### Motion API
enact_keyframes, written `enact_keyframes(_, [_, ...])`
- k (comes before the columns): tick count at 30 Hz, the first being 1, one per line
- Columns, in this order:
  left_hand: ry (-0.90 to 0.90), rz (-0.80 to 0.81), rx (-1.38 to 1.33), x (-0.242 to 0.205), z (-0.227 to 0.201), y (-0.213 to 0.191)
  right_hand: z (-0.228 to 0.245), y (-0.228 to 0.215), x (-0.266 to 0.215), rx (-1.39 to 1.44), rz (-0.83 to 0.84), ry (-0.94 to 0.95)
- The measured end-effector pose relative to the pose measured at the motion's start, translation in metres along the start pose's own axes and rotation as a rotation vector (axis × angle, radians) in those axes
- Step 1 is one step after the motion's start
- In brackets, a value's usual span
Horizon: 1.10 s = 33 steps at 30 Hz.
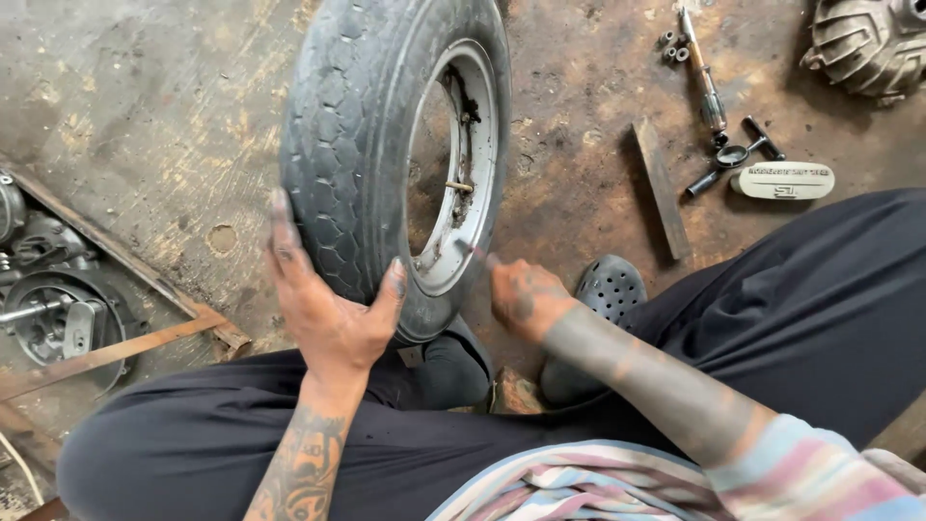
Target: Cleaning the inner rim of a motorcycle tire using a wire brush and a metal tool
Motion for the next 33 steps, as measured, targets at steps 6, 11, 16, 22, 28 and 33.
enact_keyframes(6, [-0.002, -0.023, -0.031, -0.012, 0.000, 0.001, 0.035, 0.006, -0.006, 0.061, 0.319, 0.149])
enact_keyframes(11, [0.038, -0.031, -0.047, -0.016, -0.004, -0.004, 0.000, 0.067, 0.001, 0.199, 0.597, 0.469])
enact_keyframes(16, [0.093, -0.092, -0.084, -0.017, 0.015, -0.003, 0.052, 0.032, -0.017, -0.229, -0.198, 0.110])
enact_keyframes(22, [0.207, -0.183, -0.074, -0.018, 0.015, -0.005, 0.045, 0.065, -0.001, -0.180, 0.268, 0.245])
enact_keyframes(28, [0.172, -0.184, -0.087, -0.023, 0.014, -0.004, 0.055, 0.113, -0.012, -0.477, -0.062, 0.426])
enact_keyframes(33, [0.193, -0.170, -0.103, -0.017, 0.012, 0.000, 0.079, 0.042, 0.011, -0.589, 0.016, 0.377])
Point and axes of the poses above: each hand's wrist, its own x-axis towards the middle knuckle, its own y-axis out of the palm, z = x × y, the point moved 5 cm from there along x, towards the middle knuckle, and after that the axes turned 14 degrees about -x, right-handed, at the moved point
